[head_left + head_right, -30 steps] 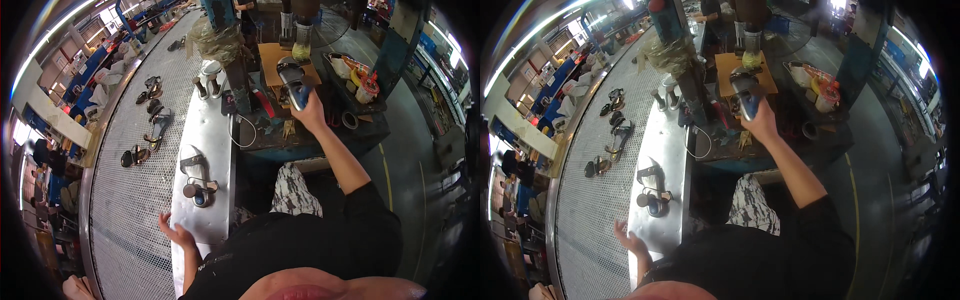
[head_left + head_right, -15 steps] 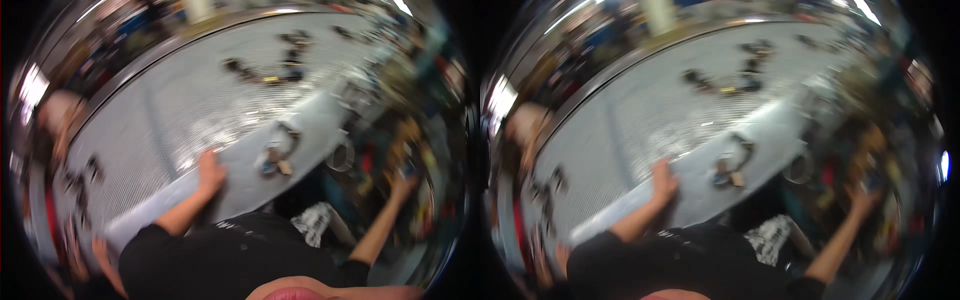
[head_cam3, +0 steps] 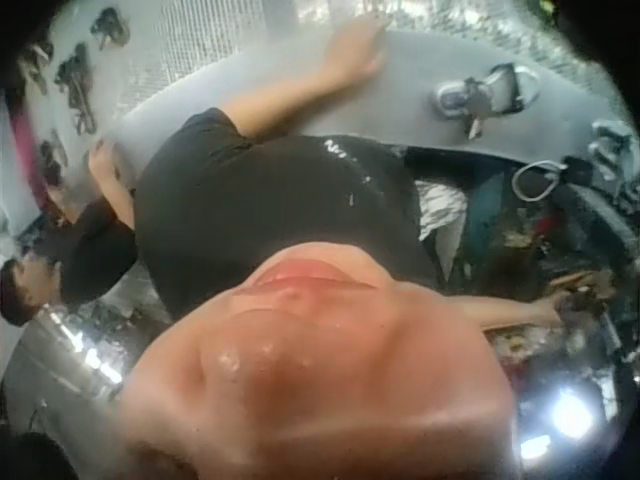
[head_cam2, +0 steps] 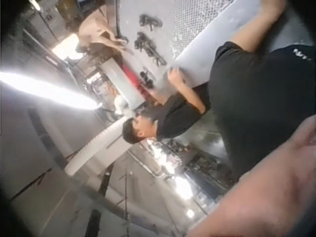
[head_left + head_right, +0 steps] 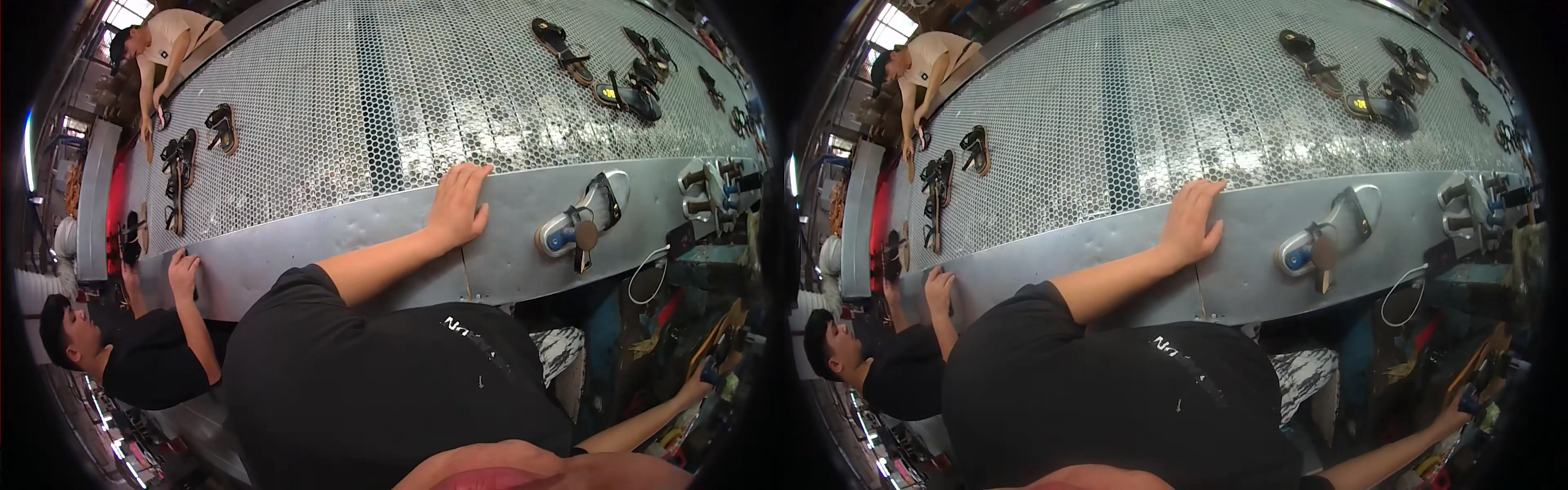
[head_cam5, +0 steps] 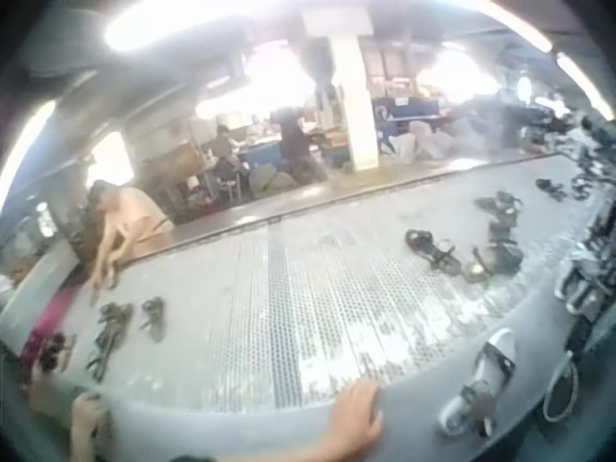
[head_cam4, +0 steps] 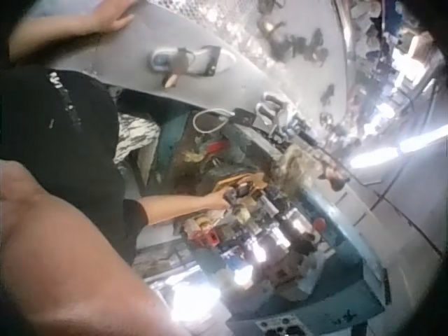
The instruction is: The person assembles sandals by fitting shoe uppers onto shoe lasts and pressing them under a mechanical press machine.
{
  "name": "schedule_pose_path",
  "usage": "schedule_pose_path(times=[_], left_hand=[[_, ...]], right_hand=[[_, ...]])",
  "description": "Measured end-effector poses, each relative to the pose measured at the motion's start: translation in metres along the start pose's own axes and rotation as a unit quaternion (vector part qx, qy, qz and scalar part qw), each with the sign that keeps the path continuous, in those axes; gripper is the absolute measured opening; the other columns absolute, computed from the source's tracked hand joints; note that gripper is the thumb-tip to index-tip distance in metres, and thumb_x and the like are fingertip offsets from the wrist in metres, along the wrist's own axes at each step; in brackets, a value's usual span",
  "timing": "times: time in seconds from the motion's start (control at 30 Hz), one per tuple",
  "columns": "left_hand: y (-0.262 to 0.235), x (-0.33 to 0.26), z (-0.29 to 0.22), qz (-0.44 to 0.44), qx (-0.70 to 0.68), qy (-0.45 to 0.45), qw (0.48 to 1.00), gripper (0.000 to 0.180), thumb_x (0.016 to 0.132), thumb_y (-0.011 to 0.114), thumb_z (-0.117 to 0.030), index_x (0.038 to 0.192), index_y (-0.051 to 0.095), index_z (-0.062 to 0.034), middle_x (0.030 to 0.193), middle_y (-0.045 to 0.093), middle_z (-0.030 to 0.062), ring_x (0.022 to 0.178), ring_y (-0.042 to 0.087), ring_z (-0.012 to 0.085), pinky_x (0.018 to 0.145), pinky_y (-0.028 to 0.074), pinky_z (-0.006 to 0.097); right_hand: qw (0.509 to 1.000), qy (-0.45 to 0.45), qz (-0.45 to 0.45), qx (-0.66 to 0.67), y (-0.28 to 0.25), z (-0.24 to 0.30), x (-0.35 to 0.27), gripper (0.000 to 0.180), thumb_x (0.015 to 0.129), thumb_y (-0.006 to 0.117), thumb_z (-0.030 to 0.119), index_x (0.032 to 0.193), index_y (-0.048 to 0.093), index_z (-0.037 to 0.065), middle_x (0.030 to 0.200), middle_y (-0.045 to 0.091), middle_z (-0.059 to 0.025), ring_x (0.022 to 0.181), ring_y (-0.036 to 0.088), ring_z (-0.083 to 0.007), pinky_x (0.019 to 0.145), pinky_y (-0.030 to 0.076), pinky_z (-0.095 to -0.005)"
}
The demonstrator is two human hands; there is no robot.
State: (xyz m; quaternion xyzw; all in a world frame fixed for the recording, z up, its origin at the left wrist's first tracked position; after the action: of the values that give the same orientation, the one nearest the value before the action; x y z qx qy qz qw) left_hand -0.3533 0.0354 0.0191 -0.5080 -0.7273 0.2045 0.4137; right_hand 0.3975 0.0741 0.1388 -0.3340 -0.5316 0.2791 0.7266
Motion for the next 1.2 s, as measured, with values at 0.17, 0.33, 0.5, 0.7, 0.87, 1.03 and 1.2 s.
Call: schedule_pose_path(times=[0.17,0.33,0.5,0.7,0.87,1.03,1.2], left_hand=[[-0.014,0.01,0.06,0.045,-0.239,-0.181,0.953,0.051,0.07,0.069,-0.012,0.118,0.053,-0.0037,0.107,0.058,0.0115,0.103,0.054,0.0279,0.094,0.04,0.038],[-0.219,0.012,0.344,-0.194,0.341,-0.186,0.901,0.039,0.09,0.058,-0.025,0.119,0.056,0.0008,0.118,0.057,0.0164,0.108,0.055,0.0291,0.095,0.041,0.043],[-0.349,-0.075,0.402,-0.381,0.384,-0.533,0.65,0.049,0.075,0.062,-0.037,0.103,0.055,0.0031,0.101,0.062,0.0195,0.09,0.063,0.0296,0.072,0.053,0.046],[-0.377,-0.143,0.472,-0.296,0.446,-0.631,0.562,0.06,0.084,0.051,-0.05,0.109,0.061,0.0034,0.118,0.058,0.0238,0.11,0.056,0.0376,0.085,0.048,0.053],[-0.339,-0.113,0.473,-0.215,0.418,-0.627,0.621,0.066,0.093,0.038,-0.054,0.12,0.059,0.0026,0.126,0.056,0.0204,0.113,0.054,0.0391,0.088,0.047,0.055],[-0.361,-0.14,0.498,-0.181,0.446,-0.597,0.642,0.075,0.091,0.038,-0.064,0.116,0.061,0.0033,0.112,0.063,0.0195,0.102,0.06,0.0381,0.082,0.051,0.051],[-0.272,-0.098,0.419,-0.309,0.334,-0.254,0.853,0.071,0.089,0.045,-0.06,0.118,0.058,0.0037,0.11,0.064,0.0194,0.099,0.061,0.0372,0.078,0.052,0.046]], right_hand=[[0.998,-0.042,-0.01,-0.044,-0.016,0.004,-0.007,0.046,0.082,0.072,0.033,0.104,0.064,-0.007,0.102,0.067,-0.0218,0.092,0.065,-0.0323,0.081,0.05,-0.0394],[0.994,0.086,-0.048,-0.038,0.023,0.025,-0.022,0.076,0.07,0.078,0.045,0.124,0.051,-0.001,0.118,0.058,-0.0235,0.109,0.056,-0.0375,0.092,0.044,-0.0426],[0.968,0.205,-0.144,-0.005,-0.017,0.137,-0.114,0.056,0.072,0.079,0.032,0.113,0.058,0.001,0.1,0.065,-0.0169,0.094,0.063,-0.0299,0.084,0.047,-0.0358],[0.957,0.109,-0.032,0.267,-0.017,0.294,-0.201,0.063,0.071,0.075,0.007,0.128,0.05,0.003,0.125,0.055,-0.0115,0.115,0.054,-0.0227,0.099,0.04,-0.0335],[0.934,0.128,0.034,0.333,0.08,0.333,-0.186,0.052,0.065,0.078,0.019,0.108,0.055,0.003,0.096,0.064,-0.0168,0.09,0.065,-0.0306,0.079,0.05,-0.0377],[0.957,0.089,0.102,0.256,0.144,0.352,-0.168,0.066,0.067,0.074,0.019,0.122,0.044,-0.004,0.114,0.056,-0.025,0.107,0.056,-0.0389,0.091,0.045,-0.043],[0.955,0.02,-0.011,0.297,0.071,0.379,-0.212,0.052,0.071,0.064,0.0,0.118,0.043,0.0,0.111,0.049,-0.017,0.098,0.053,-0.0328,0.086,0.044,-0.0399]])
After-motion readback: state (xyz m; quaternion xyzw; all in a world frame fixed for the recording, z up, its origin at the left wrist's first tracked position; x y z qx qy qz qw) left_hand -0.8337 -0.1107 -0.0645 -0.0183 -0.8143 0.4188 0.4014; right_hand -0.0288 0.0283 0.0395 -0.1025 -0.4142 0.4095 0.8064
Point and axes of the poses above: each hand's wrist, its own x-axis towards the middle knuckle, its own y-axis out of the palm, z = x × y, the point moved 6 cm from there along x, towards the middle knuckle
